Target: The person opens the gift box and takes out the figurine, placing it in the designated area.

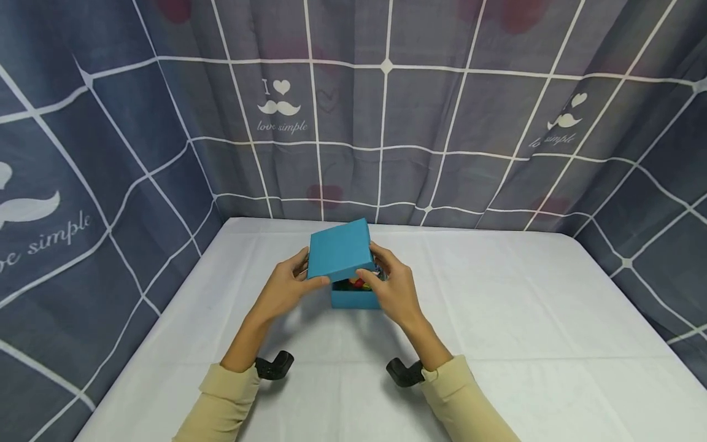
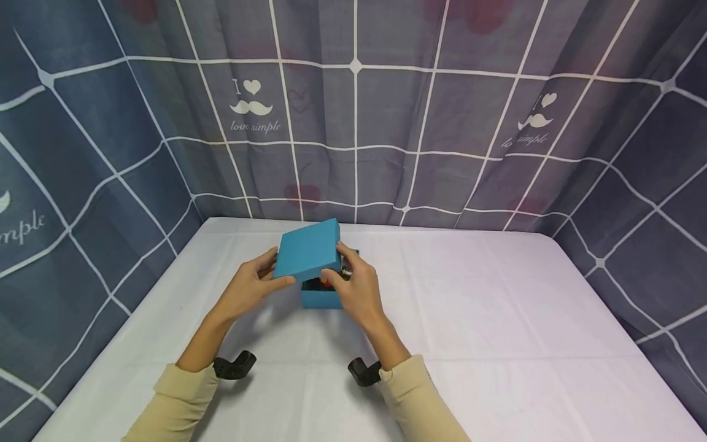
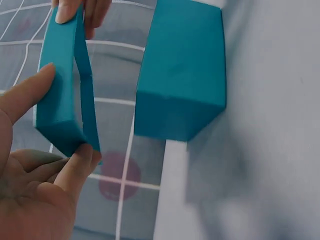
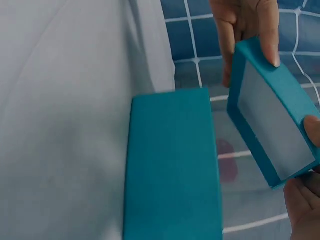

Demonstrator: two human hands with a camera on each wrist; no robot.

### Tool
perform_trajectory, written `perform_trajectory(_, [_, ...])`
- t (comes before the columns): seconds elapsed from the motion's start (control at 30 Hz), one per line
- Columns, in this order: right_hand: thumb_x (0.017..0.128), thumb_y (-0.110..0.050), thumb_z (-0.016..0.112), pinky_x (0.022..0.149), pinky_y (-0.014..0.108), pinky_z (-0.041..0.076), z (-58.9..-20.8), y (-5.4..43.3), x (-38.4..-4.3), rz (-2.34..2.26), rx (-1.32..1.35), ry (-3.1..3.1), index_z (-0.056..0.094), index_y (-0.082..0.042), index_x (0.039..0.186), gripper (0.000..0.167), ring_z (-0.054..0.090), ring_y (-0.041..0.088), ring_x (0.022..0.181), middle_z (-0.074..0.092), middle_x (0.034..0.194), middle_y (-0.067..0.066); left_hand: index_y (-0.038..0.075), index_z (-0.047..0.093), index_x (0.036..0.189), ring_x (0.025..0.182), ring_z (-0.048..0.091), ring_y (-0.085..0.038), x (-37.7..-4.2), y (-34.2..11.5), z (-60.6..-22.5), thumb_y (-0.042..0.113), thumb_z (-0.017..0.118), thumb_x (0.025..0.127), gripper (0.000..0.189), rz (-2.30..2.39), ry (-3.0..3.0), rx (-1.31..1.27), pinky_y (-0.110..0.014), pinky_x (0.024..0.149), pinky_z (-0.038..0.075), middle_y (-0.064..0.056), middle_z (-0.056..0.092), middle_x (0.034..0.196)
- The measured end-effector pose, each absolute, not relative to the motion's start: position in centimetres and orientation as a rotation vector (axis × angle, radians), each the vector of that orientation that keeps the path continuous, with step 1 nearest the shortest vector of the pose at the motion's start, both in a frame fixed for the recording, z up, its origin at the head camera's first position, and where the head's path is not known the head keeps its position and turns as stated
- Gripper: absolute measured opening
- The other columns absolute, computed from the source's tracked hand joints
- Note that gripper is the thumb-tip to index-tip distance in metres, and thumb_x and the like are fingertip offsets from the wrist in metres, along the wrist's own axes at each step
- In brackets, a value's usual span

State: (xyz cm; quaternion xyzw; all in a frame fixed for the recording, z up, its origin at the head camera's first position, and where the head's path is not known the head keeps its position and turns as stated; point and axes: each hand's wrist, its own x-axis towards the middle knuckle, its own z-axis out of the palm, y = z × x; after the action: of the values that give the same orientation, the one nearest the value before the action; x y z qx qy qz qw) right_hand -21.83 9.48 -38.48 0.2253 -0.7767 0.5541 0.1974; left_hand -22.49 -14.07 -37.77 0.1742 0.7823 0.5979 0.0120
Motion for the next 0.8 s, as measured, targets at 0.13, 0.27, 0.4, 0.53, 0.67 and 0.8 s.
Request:
perform_trajectory(0.13, [0.090, -0.012, 0.074, 0.089, 0.046, 0.053, -38.0, 7.9, -21.9, 1.436, 0.659, -2.219, 0.053, 0.004, 0.138, 0.056, 0.059, 0.032, 0.119, 0.054, 0.140, 0.017, 0.002, 0.025, 0.155, 0.137, 0.041, -0.034, -22.4, -15.3, -38.1, 0.024, 0.077, 0.089, 0.087, 1.833, 2.448, 0.498, -0.040, 0.102, 0.044, -0.020, 0.036, 0.153])
perform_trajectory(0.27, [0.089, -0.010, 0.074, 0.089, 0.046, 0.053, -38.0, 6.3, -21.8, 1.335, 0.712, -2.246, 0.056, 0.005, 0.135, 0.051, 0.060, 0.033, 0.118, 0.053, 0.141, 0.019, -0.006, 0.023, 0.153, 0.135, 0.041, -0.041, -22.4, -16.0, -38.7, 0.022, 0.076, 0.089, 0.088, 1.712, 2.501, 0.411, -0.048, 0.102, 0.043, -0.027, 0.034, 0.152])
perform_trajectory(0.4, [0.089, -0.009, 0.074, 0.087, 0.042, 0.054, -38.1, 4.9, -21.7, 1.225, 0.793, -2.271, 0.058, 0.005, 0.130, 0.047, 0.064, 0.033, 0.112, 0.052, 0.141, 0.020, -0.012, 0.023, 0.151, 0.131, 0.044, -0.044, -22.4, -16.4, -39.7, 0.019, 0.073, 0.091, 0.084, 1.613, 2.498, 0.385, -0.053, 0.101, 0.043, -0.032, 0.037, 0.148])
perform_trajectory(0.53, [0.090, -0.011, 0.074, 0.087, 0.038, 0.054, -38.0, 3.8, -21.7, 1.107, 0.841, -2.319, 0.060, 0.005, 0.127, 0.043, 0.065, 0.030, 0.110, 0.054, 0.140, 0.018, -0.010, 0.029, 0.150, 0.128, 0.049, -0.044, -22.4, -16.6, -40.7, 0.017, 0.071, 0.093, 0.076, 1.576, 2.473, 0.426, -0.052, 0.099, 0.045, -0.030, 0.048, 0.141])
perform_trajectory(0.67, [0.091, -0.014, 0.073, 0.094, 0.039, 0.050, -38.0, 2.9, -21.8, 1.016, 0.863, -2.387, 0.063, 0.003, 0.124, 0.038, 0.060, 0.029, 0.119, 0.057, 0.137, 0.017, -0.011, 0.038, 0.145, 0.123, 0.054, -0.041, -22.3, -16.9, -41.2, 0.019, 0.073, 0.091, 0.071, 1.522, 2.535, 0.405, -0.049, 0.096, 0.048, -0.026, 0.059, 0.130])
perform_trajectory(0.8, [0.093, -0.015, 0.071, 0.101, 0.040, 0.045, -38.3, 2.4, -21.8, 0.922, 0.893, -2.459, 0.065, 0.001, 0.123, 0.035, 0.054, 0.028, 0.126, 0.056, 0.138, 0.015, -0.013, 0.038, 0.145, 0.125, 0.052, -0.042, -22.3, -17.2, -41.4, 0.023, 0.072, 0.092, 0.073, 1.467, 2.566, 0.397, -0.049, 0.097, 0.047, -0.029, 0.053, 0.136])
